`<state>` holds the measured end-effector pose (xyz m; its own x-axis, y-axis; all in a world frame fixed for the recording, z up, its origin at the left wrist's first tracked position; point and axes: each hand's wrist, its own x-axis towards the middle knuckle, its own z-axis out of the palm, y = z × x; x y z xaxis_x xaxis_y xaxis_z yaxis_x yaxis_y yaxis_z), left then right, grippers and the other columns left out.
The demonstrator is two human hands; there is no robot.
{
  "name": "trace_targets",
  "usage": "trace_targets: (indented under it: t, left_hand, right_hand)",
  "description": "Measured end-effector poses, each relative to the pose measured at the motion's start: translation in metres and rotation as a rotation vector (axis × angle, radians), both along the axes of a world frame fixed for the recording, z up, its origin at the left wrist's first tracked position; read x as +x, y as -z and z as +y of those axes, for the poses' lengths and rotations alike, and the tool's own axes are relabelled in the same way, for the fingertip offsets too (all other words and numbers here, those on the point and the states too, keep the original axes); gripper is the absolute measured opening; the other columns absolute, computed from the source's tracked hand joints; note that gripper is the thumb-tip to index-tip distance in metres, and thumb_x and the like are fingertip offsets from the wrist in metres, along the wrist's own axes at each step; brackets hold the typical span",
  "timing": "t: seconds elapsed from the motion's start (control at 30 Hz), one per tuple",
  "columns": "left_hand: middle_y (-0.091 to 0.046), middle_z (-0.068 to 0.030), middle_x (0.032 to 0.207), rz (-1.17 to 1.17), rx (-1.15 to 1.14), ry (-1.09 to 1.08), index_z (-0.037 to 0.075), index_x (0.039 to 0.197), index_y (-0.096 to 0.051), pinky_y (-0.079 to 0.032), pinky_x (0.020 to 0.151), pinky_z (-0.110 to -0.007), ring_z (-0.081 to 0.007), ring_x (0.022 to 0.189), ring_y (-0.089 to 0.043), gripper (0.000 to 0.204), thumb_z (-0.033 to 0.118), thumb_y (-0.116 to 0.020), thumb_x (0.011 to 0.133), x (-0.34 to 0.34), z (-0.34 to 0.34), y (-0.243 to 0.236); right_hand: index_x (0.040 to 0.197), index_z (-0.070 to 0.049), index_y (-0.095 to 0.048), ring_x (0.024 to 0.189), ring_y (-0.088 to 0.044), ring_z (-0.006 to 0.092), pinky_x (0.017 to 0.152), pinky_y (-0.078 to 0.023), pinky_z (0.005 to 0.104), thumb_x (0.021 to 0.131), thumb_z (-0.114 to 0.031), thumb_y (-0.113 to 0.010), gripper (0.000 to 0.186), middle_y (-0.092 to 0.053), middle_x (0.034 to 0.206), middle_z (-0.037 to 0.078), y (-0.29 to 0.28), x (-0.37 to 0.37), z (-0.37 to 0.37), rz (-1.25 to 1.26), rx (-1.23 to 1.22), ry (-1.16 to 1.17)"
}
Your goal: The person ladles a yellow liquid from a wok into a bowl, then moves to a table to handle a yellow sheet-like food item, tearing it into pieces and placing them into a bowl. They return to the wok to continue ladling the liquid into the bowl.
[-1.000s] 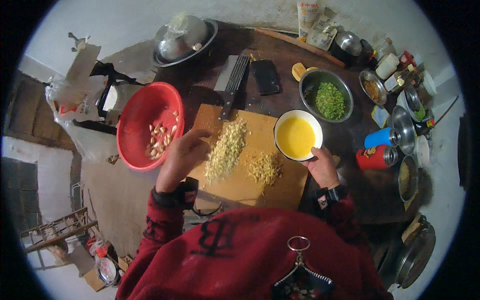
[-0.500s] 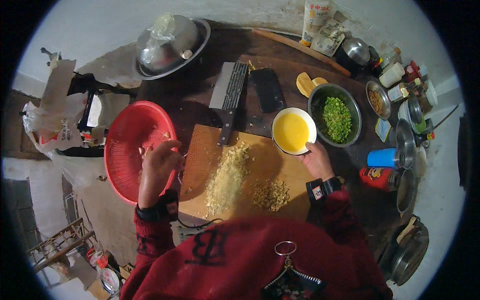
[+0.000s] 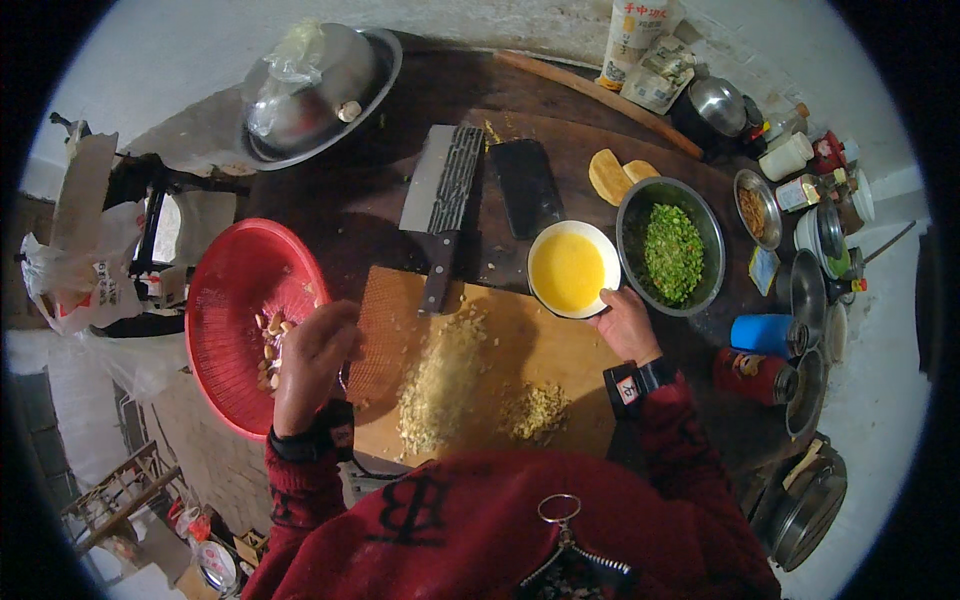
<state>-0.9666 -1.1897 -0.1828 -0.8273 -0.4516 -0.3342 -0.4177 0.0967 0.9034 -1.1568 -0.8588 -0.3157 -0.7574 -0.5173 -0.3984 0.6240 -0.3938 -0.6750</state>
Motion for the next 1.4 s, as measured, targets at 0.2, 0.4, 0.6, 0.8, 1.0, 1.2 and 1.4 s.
trace_targets:
  t: [0.2, 0.4, 0.6, 0.8, 1.0, 1.2, 1.4]
  left_hand:
    - [-0.061, -0.0071, 0.078, -0.027, 0.005, -0.001, -0.006, 0.108, -0.054, -0.047, 0.063, -0.023, -0.0111, 0.067, -0.057, 0.026, 0.004, -0.052, 0.084, -0.005, 0.001, 0.003]
    - [-0.061, -0.0069, 0.080, -0.038, -0.003, 0.007, -0.005, 0.110, -0.053, -0.048, 0.064, -0.023, -0.0115, 0.068, -0.058, 0.027, 0.004, -0.051, 0.084, -0.008, -0.001, 0.008]
    - [-0.060, -0.0058, 0.081, -0.020, 0.015, 0.037, -0.003, 0.110, -0.054, -0.048, 0.066, -0.024, -0.0107, 0.070, -0.057, 0.026, 0.005, -0.049, 0.085, -0.012, 0.000, 0.010]
    - [-0.059, -0.0064, 0.081, -0.029, -0.021, 0.052, -0.004, 0.109, -0.054, -0.047, 0.065, -0.024, -0.0115, 0.070, -0.057, 0.026, 0.005, -0.050, 0.085, -0.011, 0.001, 0.006]
    - [-0.059, -0.0073, 0.083, -0.019, 0.026, 0.048, -0.007, 0.111, -0.052, -0.047, 0.066, -0.024, -0.0125, 0.072, -0.057, 0.029, 0.005, -0.052, 0.085, -0.012, 0.001, 0.006]
    - [-0.059, -0.0067, 0.082, -0.021, 0.013, 0.055, -0.006, 0.111, -0.053, -0.047, 0.066, -0.023, -0.0119, 0.071, -0.057, 0.029, 0.005, -0.052, 0.085, -0.009, -0.001, 0.009]
    - [-0.059, -0.0058, 0.081, -0.035, 0.005, 0.047, -0.005, 0.110, -0.054, -0.046, 0.065, -0.023, -0.0109, 0.071, -0.056, 0.028, 0.005, -0.051, 0.084, -0.007, 0.003, 0.002]
  right_hand:
    - [0.118, -0.003, -0.047, 0.105, -0.053, 0.0235, 0.082, -0.047, 0.0390, 0.086, -0.008, -0.045, 0.033, -0.052, 0.117, 0.009, 0.002, -0.009, 0.010, 0.017, 0.058, 0.019]
    - [0.121, 0.001, -0.044, 0.112, -0.050, 0.0278, 0.093, -0.042, 0.0456, 0.086, -0.010, -0.047, 0.037, -0.051, 0.120, 0.013, 0.002, -0.022, 0.028, 0.017, 0.105, 0.029]
    - [0.115, -0.001, -0.048, 0.106, -0.054, 0.0258, 0.086, -0.046, 0.0443, 0.087, -0.010, -0.049, 0.029, -0.054, 0.114, 0.012, -0.001, -0.027, 0.031, 0.008, 0.131, 0.068]
    - [0.120, -0.001, -0.043, 0.111, -0.051, 0.0286, 0.092, -0.044, 0.0470, 0.089, -0.010, -0.047, 0.033, -0.051, 0.120, 0.013, -0.003, -0.029, 0.026, -0.005, 0.166, 0.065]
    - [0.126, -0.001, -0.037, 0.115, -0.048, 0.0291, 0.097, -0.040, 0.0491, 0.090, -0.009, -0.045, 0.038, -0.047, 0.125, 0.013, -0.005, -0.029, 0.024, 0.035, 0.137, 0.034]
    - [0.128, -0.002, -0.035, 0.115, -0.048, 0.0285, 0.097, -0.039, 0.0491, 0.091, -0.012, -0.047, 0.040, -0.045, 0.127, 0.013, 0.000, -0.032, 0.023, 0.049, 0.125, 0.023]
    - [0.130, -0.005, -0.034, 0.117, -0.046, 0.0287, 0.098, -0.038, 0.0482, 0.092, -0.017, -0.049, 0.043, -0.045, 0.128, 0.011, 0.003, -0.032, 0.020, 0.023, 0.125, 0.051]
